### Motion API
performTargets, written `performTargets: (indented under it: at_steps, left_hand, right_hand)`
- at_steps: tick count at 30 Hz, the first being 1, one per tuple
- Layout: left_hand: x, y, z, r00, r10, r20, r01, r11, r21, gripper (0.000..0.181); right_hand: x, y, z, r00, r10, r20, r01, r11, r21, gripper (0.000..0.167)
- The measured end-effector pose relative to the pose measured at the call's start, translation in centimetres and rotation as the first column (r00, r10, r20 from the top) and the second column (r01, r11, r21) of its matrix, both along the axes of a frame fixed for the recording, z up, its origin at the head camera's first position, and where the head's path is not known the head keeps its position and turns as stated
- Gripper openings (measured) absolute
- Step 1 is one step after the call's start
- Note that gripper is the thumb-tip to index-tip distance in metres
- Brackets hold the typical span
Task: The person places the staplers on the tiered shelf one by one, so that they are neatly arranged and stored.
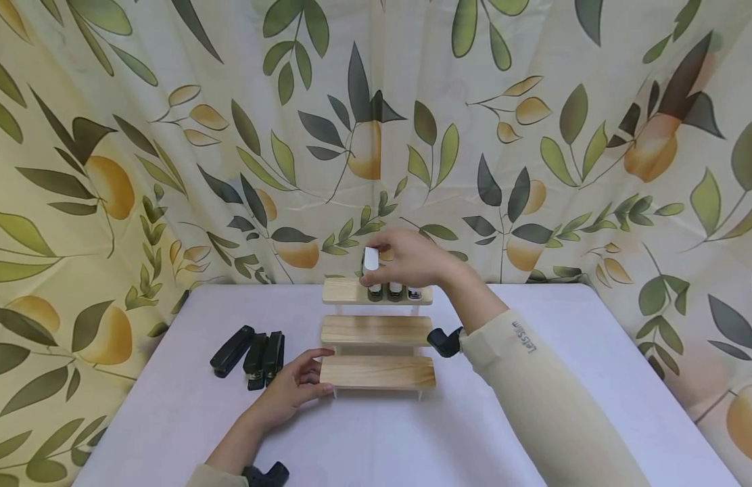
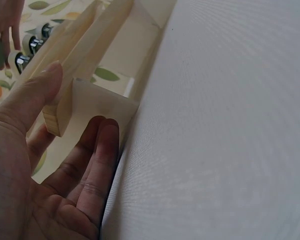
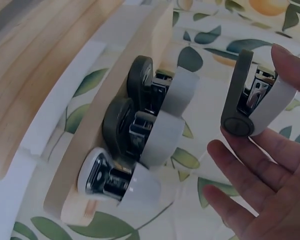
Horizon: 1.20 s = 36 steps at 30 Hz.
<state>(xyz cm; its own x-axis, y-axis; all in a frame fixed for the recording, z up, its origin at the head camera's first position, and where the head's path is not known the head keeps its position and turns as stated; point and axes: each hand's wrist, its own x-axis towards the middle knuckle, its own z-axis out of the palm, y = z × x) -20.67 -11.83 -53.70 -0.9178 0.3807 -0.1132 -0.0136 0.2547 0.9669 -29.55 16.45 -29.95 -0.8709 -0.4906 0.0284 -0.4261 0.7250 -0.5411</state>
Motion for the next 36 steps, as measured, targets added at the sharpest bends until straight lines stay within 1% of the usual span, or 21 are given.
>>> performTargets:
  at_steps: [3,9,13,17,26,30,36]
  left_hand:
    - [0.0,0.0,0.0,1.0,-0.001,0.002,0.001,1.0,0.006,0.064]
    - [0.0,0.0,0.0,1.0,0.002,0.007,-0.002,1.0,0.007,0.065]
    - [0.0,-0.1,0.0,1.0,-0.001,0.008,0.001,1.0,0.003,0.066]
    - [0.0,-0.1,0.1,1.0,-0.001,0.01,0.001,1.0,0.002,0.066]
    - [0.0,-0.1,0.1,1.0,-0.009,0.014,0.008,1.0,0.012,0.066]
    - [-0.1,-0.2,0.0,1.0,-0.009,0.012,0.008,1.0,0.01,0.066]
    - [-0.1,-0.1,0.1,1.0,-0.014,0.014,0.014,1.0,0.02,0.065]
  right_hand:
    - [-0.3,-0.6,-0.1,1.0,0.004,0.005,-0.004,1.0,0.002,0.057]
    - [-0.9,-1.7,-0.4,0.999,0.03,0.043,-0.029,1.0,-0.008,0.051]
    - [-1.3,-2.1,-0.6,0.997,0.048,0.055,-0.049,0.999,0.005,0.059]
    - [-1.8,-2.5,-1.0,0.997,0.041,0.063,-0.043,0.999,0.025,0.068]
    - [-2.4,-3.1,-1.9,0.997,0.019,0.079,-0.025,0.996,0.081,0.07]
    - [-2.5,-3.2,-2.1,0.997,0.016,0.081,-0.025,0.994,0.11,0.071]
    - [-2.6,-3.4,-2.2,0.996,0.022,0.089,-0.034,0.99,0.135,0.068]
